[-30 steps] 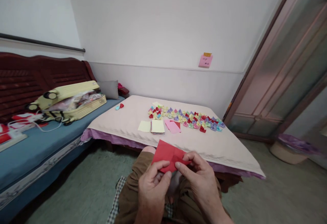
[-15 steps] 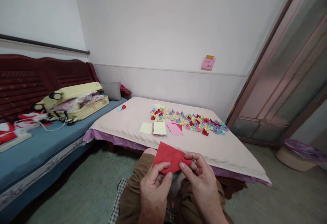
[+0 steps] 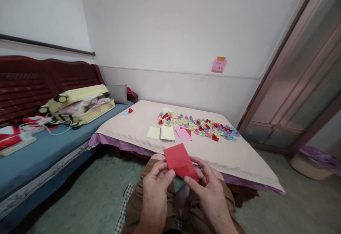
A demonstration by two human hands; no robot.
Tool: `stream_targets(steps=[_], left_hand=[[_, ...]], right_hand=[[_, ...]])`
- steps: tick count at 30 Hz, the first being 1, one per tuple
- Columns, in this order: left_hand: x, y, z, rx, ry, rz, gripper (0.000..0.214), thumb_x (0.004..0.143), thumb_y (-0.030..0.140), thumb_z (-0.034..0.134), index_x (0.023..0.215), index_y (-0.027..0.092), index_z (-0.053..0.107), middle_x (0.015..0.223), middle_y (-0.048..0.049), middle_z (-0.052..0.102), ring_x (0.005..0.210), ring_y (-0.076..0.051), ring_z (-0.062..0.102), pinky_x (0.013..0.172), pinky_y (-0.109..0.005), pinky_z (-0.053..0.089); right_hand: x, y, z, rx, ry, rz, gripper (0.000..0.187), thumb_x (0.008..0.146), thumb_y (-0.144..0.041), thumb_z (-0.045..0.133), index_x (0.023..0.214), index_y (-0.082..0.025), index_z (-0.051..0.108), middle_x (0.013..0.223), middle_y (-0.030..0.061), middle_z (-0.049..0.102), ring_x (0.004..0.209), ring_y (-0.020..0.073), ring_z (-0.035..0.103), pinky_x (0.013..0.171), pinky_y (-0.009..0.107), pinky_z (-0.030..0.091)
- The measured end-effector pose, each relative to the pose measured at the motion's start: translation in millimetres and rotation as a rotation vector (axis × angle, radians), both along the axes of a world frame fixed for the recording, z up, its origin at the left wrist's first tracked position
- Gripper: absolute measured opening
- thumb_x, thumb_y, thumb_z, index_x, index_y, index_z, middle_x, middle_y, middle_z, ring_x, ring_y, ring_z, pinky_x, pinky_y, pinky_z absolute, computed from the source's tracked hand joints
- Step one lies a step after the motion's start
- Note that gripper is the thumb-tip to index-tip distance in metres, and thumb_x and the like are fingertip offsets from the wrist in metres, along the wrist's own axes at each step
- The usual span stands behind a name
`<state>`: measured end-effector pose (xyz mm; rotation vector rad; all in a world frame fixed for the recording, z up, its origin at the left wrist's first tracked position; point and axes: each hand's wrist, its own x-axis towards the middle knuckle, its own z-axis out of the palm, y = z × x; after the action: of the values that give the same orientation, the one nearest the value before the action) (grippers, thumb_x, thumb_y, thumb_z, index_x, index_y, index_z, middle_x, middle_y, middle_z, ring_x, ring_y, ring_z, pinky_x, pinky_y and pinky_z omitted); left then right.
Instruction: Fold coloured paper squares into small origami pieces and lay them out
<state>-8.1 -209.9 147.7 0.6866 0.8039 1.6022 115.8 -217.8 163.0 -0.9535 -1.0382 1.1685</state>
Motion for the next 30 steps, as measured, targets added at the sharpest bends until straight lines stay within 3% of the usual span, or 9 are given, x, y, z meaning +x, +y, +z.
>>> stream_targets(steps=[3, 6, 11, 16, 20, 24, 27, 30], left_hand=[[-1.8, -4.6, 6.2, -0.04, 0.056, -0.049, 0.011, 0.068, 0.021, 0.074, 0.071, 0.012, 0.069, 0.064, 0.0, 0.065, 0.054, -0.007, 0.055, 0.054, -0.017, 0.044], [-1.7, -10.1, 12.6, -0.095, 0.006, -0.056, 0.013, 0.07, 0.023, 0.073, 0.071, 0.013, 0.065, 0.052, 0.0041, 0.058, 0.045, -0.005, 0.049, 0.045, -0.015, 0.038], [-2.0, -10.3, 17.9, -0.127, -0.05, -0.042, 0.022, 0.069, 0.026, 0.074, 0.085, 0.015, 0.062, 0.07, -0.0021, 0.069, 0.061, -0.013, 0.066, 0.052, -0.019, 0.05], [-7.6, -4.7, 12.9, 0.022, 0.148, 0.05, 0.02, 0.073, 0.029, 0.072, 0.085, 0.014, 0.066, 0.077, -0.0058, 0.071, 0.071, -0.019, 0.071, 0.058, -0.024, 0.055], [-14.3, -6.7, 9.9, 0.172, 0.372, 0.122, 0.013, 0.078, 0.025, 0.065, 0.086, 0.016, 0.07, 0.086, -0.0078, 0.073, 0.08, -0.02, 0.071, 0.069, -0.028, 0.056], [-22.1, -12.2, 10.5, 0.416, 0.61, 0.233, 0.013, 0.081, 0.015, 0.058, 0.083, 0.02, 0.071, 0.102, -0.0079, 0.072, 0.099, -0.022, 0.065, 0.086, -0.033, 0.052], [-27.1, -15.1, 12.7, 0.513, 0.776, 0.263, 0.02, 0.082, 0.009, 0.054, 0.085, 0.022, 0.07, 0.106, -0.0078, 0.07, 0.1, -0.022, 0.064, 0.087, -0.034, 0.049], [-30.4, -16.8, 16.1, 0.585, 0.847, 0.243, 0.023, 0.081, 0.007, 0.052, 0.085, 0.022, 0.069, 0.107, -0.0083, 0.07, 0.098, -0.022, 0.065, 0.084, -0.033, 0.049]], right_hand=[[-0.3, -0.8, -0.6, 0.014, -0.02, 0.007, 0.052, 0.068, -0.027, 0.077, 0.113, -0.02, 0.052, 0.086, 0.004, 0.075, 0.077, 0.0207, 0.068, 0.071, 0.03, 0.051], [0.4, -1.3, -2.2, 0.017, -0.066, 0.022, 0.051, 0.07, -0.029, 0.075, 0.115, -0.019, 0.052, 0.074, 0.0011, 0.072, 0.068, 0.0197, 0.066, 0.066, 0.03, 0.05], [8.9, 3.3, -4.3, 0.07, -0.193, -0.029, 0.049, 0.07, -0.027, 0.074, 0.113, -0.017, 0.054, 0.069, 0.0012, 0.069, 0.064, 0.0189, 0.063, 0.062, 0.03, 0.048], [20.7, -1.2, 5.8, 0.121, -0.237, -0.188, 0.05, 0.07, -0.028, 0.075, 0.114, -0.019, 0.054, 0.078, 0.0036, 0.068, 0.065, 0.0169, 0.059, 0.059, 0.028, 0.047], [18.0, -13.9, 10.9, 0.154, -0.212, -0.021, 0.056, 0.079, -0.028, 0.069, 0.129, -0.022, 0.044, 0.072, 0.0013, 0.066, 0.064, 0.0164, 0.06, 0.06, 0.027, 0.048], [15.2, -16.4, 0.9, 0.139, -0.054, 0.133, 0.065, 0.082, -0.03, 0.066, 0.139, -0.031, 0.034, 0.08, 0.0017, 0.068, 0.065, 0.017, 0.064, 0.06, 0.029, 0.052], [19.4, -12.5, -2.9, 0.125, -0.042, 0.173, 0.056, 0.081, -0.03, 0.068, 0.133, -0.033, 0.048, 0.085, 0.004, 0.07, 0.064, 0.0184, 0.066, 0.057, 0.031, 0.054], [23.3, -10.1, 7.3, 0.143, -0.181, 0.177, 0.032, 0.073, -0.03, 0.073, 0.105, -0.031, 0.072, 0.087, 0.0064, 0.072, 0.065, 0.0213, 0.067, 0.055, 0.032, 0.055]])
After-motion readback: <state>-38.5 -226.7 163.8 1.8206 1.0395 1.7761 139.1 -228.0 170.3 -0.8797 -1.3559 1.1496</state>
